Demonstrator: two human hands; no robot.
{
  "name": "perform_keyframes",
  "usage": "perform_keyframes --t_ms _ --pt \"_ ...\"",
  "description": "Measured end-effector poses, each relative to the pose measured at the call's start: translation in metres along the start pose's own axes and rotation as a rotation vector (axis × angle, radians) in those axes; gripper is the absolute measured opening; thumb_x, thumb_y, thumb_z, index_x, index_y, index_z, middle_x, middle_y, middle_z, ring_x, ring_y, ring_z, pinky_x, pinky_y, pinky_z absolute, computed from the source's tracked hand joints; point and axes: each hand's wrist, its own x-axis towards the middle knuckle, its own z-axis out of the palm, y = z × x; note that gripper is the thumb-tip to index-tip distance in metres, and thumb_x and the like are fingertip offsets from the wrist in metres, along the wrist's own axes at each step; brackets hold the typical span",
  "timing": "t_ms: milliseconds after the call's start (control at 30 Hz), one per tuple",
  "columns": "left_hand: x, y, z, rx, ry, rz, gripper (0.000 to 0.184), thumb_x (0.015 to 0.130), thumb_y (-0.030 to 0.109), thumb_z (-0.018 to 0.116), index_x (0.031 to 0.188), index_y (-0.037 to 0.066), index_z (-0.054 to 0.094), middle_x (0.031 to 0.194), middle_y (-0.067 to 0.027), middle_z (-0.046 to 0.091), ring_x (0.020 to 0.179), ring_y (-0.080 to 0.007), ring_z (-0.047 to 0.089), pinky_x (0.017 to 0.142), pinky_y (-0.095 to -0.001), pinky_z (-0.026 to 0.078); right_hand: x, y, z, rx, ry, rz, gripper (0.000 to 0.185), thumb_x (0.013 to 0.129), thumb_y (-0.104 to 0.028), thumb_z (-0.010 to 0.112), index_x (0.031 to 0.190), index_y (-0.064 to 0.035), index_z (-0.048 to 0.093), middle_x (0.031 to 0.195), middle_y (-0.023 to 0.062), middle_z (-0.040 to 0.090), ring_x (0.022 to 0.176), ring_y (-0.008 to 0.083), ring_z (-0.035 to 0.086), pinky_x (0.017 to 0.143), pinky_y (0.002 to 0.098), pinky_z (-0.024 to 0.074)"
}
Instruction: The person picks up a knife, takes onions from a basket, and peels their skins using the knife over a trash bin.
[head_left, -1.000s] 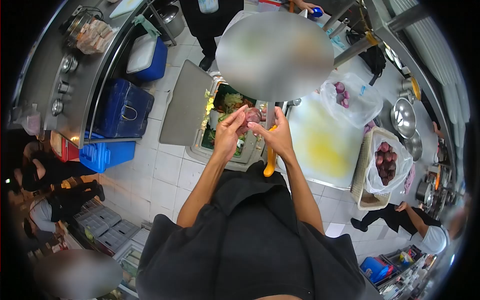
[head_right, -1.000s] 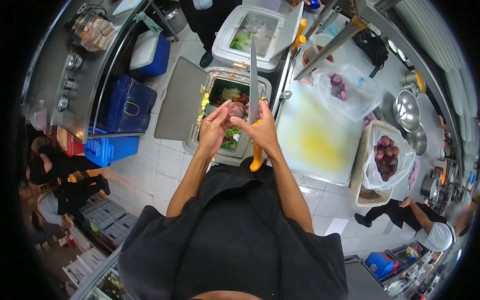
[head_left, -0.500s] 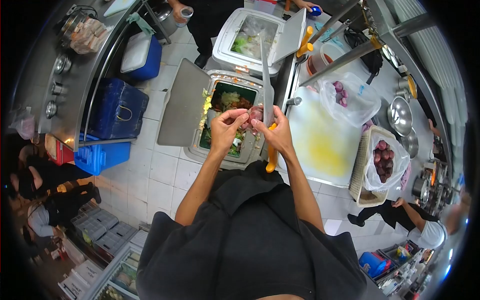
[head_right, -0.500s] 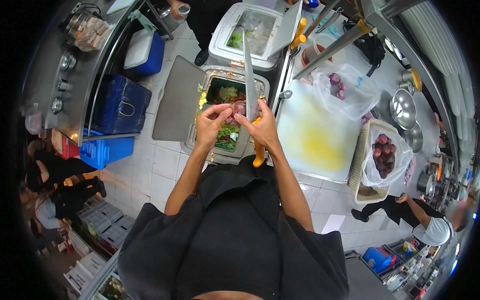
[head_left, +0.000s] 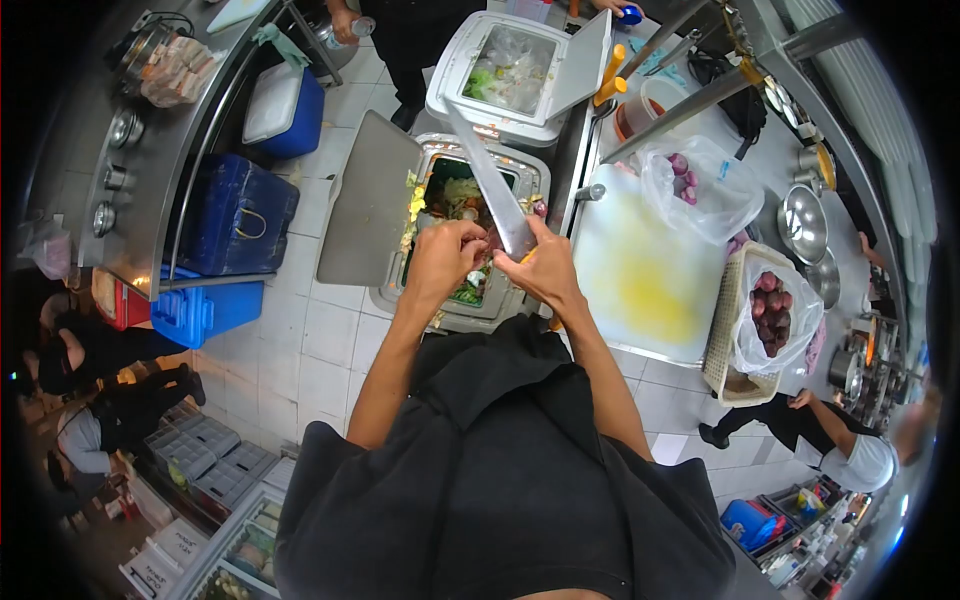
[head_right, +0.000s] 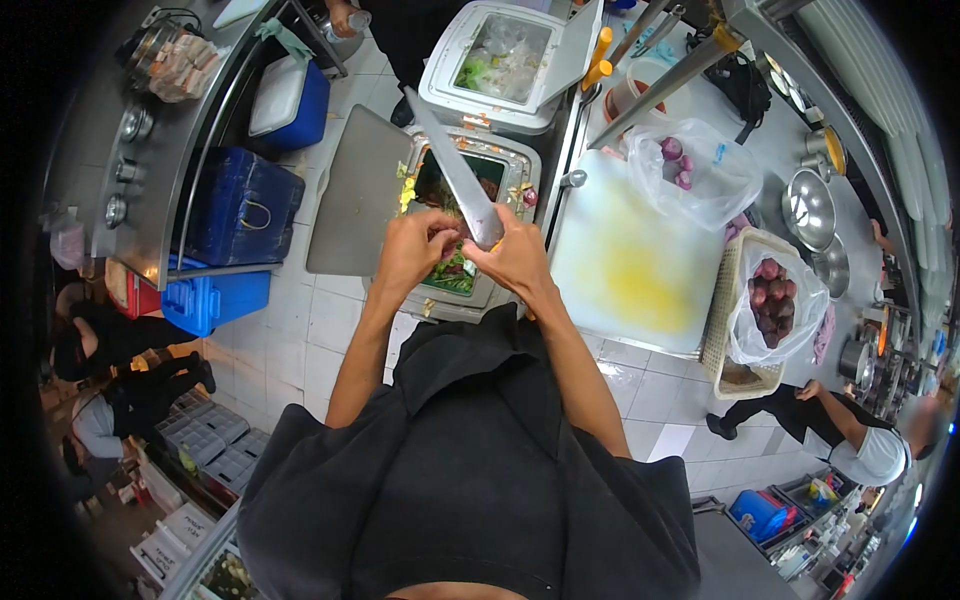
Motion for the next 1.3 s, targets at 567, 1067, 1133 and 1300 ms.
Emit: perform_keyframes --t_ms 567,1067,1133,1300 --pt "-0.001 -0.037 0.03 -0.953 -0.132 -0.43 0.041 0.103 0.037 0.041 0.113 0.004 0.062 0.091 -0.0081 0.066 0.071 -0.0164 0.062 0.068 -0.0302 0.051 -0.001 -0.029 -0.004 0.002 0.05 0.007 0.06 0.071 -0.044 0.082 0.104 0.0028 0.063 0.082 0.0189 0.07 0.074 0.0327 0.071 0.066 0.0388 0.0541" --pt "-0.002 0.0 0.065 -1.413 0.322 -0.444 0.032 0.102 0.036 0.045 0.108 0.008 0.059 0.095 -0.0023 0.062 0.085 -0.0111 0.06 0.077 -0.0244 0.05 -0.012 -0.04 -0.002 -0.322 0.088 0.163 0.085 0.07 -0.075 0.07 0.089 0.006 0.054 0.07 0.0258 0.066 0.065 0.0411 0.068 0.06 0.0458 0.0538" --pt "-0.001 -0.002 0.069 -1.395 0.34 -0.417 0.03 0.102 0.032 0.045 0.11 0.006 0.058 0.096 -0.0027 0.061 0.084 -0.0112 0.059 0.076 -0.0245 0.05 -0.013 -0.042 -0.004 -0.329 0.082 0.168 0.085 0.07 -0.075 0.069 0.089 0.0063 0.054 0.07 0.026 0.066 0.065 0.0408 0.068 0.059 0.0457 0.0537" --pt "0.001 -0.003 0.078 -1.11 0.428 -0.227 0.024 0.098 0.015 0.045 0.113 -0.001 0.056 0.099 -0.0071 0.056 0.084 -0.0138 0.055 0.076 -0.0259 0.049 -0.016 -0.044 -0.006 -0.369 0.105 0.142 0.084 0.073 -0.075 0.067 0.088 0.0066 0.054 0.067 0.0258 0.065 0.063 0.0399 0.068 0.056 0.0457 0.0532"
